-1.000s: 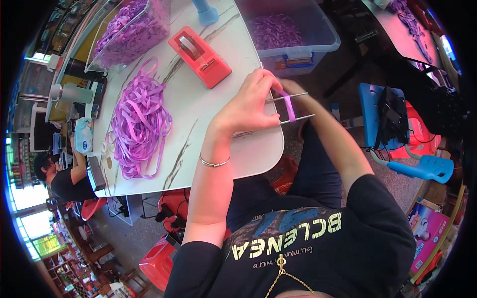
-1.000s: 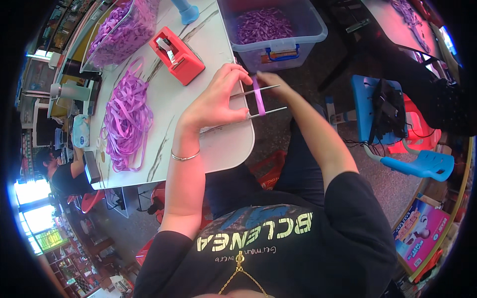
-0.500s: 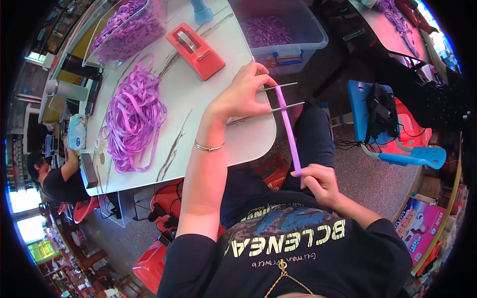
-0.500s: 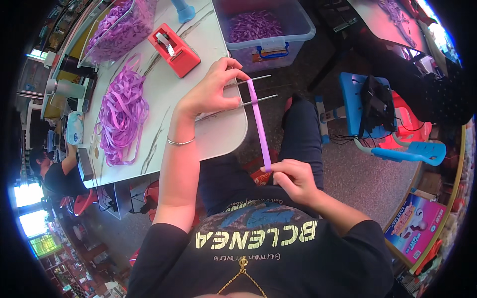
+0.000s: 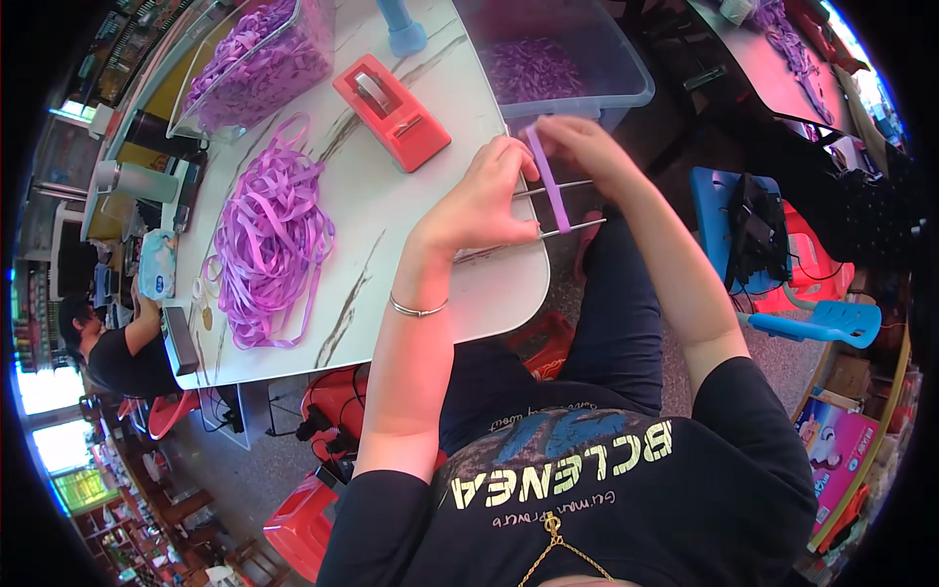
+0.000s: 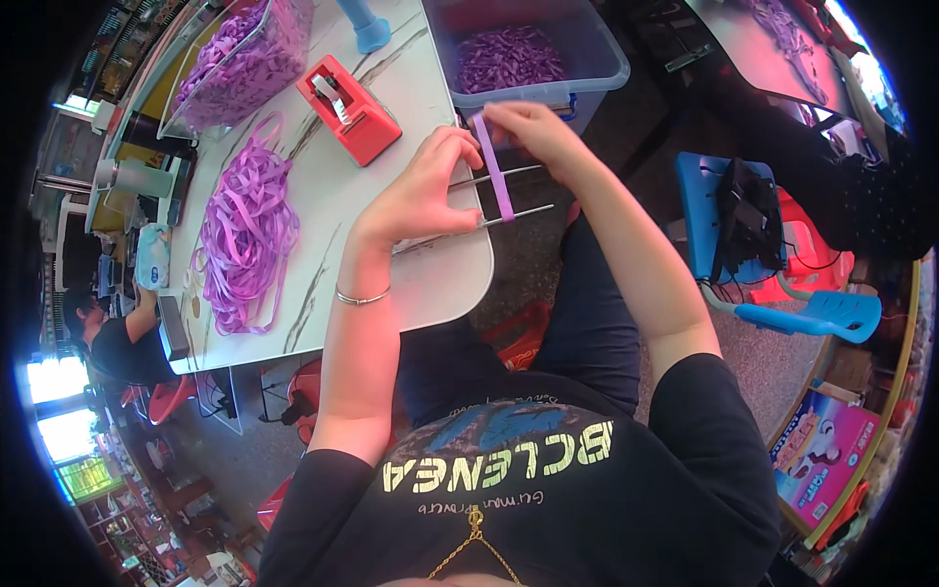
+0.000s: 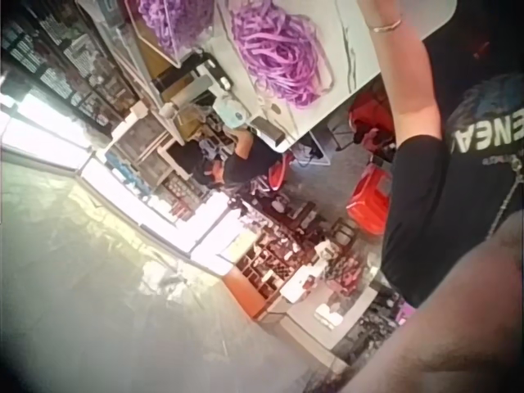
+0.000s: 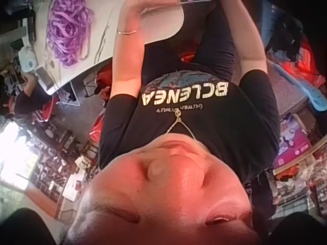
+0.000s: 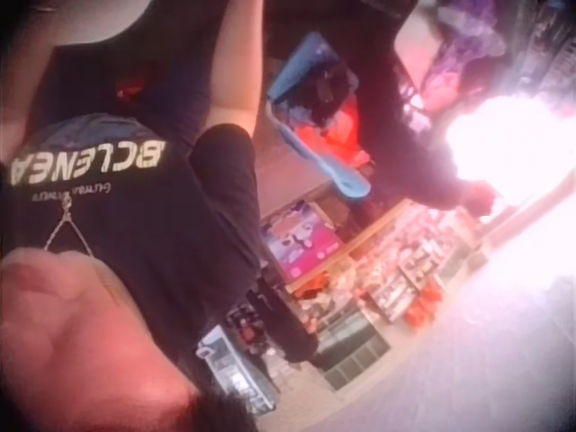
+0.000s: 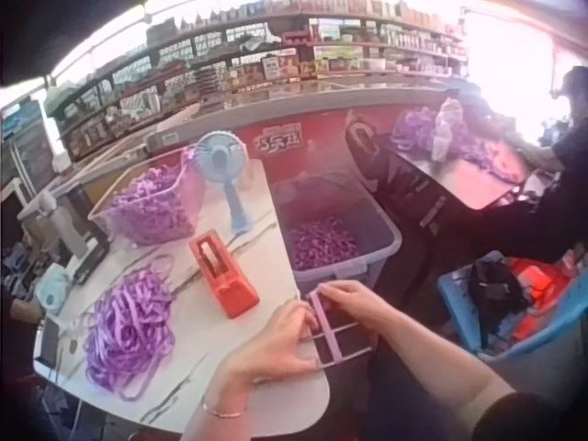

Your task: The person is preparing purple ribbon ties by wrapping them around small rods and cutting them to size.

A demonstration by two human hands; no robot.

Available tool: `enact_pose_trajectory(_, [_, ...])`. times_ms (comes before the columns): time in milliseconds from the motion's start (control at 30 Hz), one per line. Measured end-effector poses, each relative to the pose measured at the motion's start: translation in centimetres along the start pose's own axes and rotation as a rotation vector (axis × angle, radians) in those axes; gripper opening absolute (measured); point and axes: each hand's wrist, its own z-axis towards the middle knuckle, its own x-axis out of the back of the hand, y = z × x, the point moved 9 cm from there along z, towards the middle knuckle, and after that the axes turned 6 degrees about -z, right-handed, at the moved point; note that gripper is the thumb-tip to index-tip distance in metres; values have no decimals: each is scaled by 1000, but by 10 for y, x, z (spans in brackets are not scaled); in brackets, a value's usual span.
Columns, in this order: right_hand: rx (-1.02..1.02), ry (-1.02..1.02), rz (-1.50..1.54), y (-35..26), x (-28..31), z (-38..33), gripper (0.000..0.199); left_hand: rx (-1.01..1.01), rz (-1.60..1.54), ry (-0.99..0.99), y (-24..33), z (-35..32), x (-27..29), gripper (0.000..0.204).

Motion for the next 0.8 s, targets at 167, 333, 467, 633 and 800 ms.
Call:
enact_pose_trajectory(167, [-275,0,218,90,-9,-26,24,-58,-11,12,6,0,1,47])
enact_pose_trajectory(333, [-225,-4,232,83,-29,-89,24,-57,50,-32,1,-3,-3,51])
enact_pose_trajectory(467, [-112,43,-45,59,-23,-86,30,-59,17,24,4,-3,3,56])
enact_pose_trajectory(633, [38,35,-119,38,0,-27,31,-67,-3,40,4,0,2,58])
enact_pose_trajectory(800, [290,-26,-183,-24,-1,-11,30,-9,-39,39,3,-3,4,53])
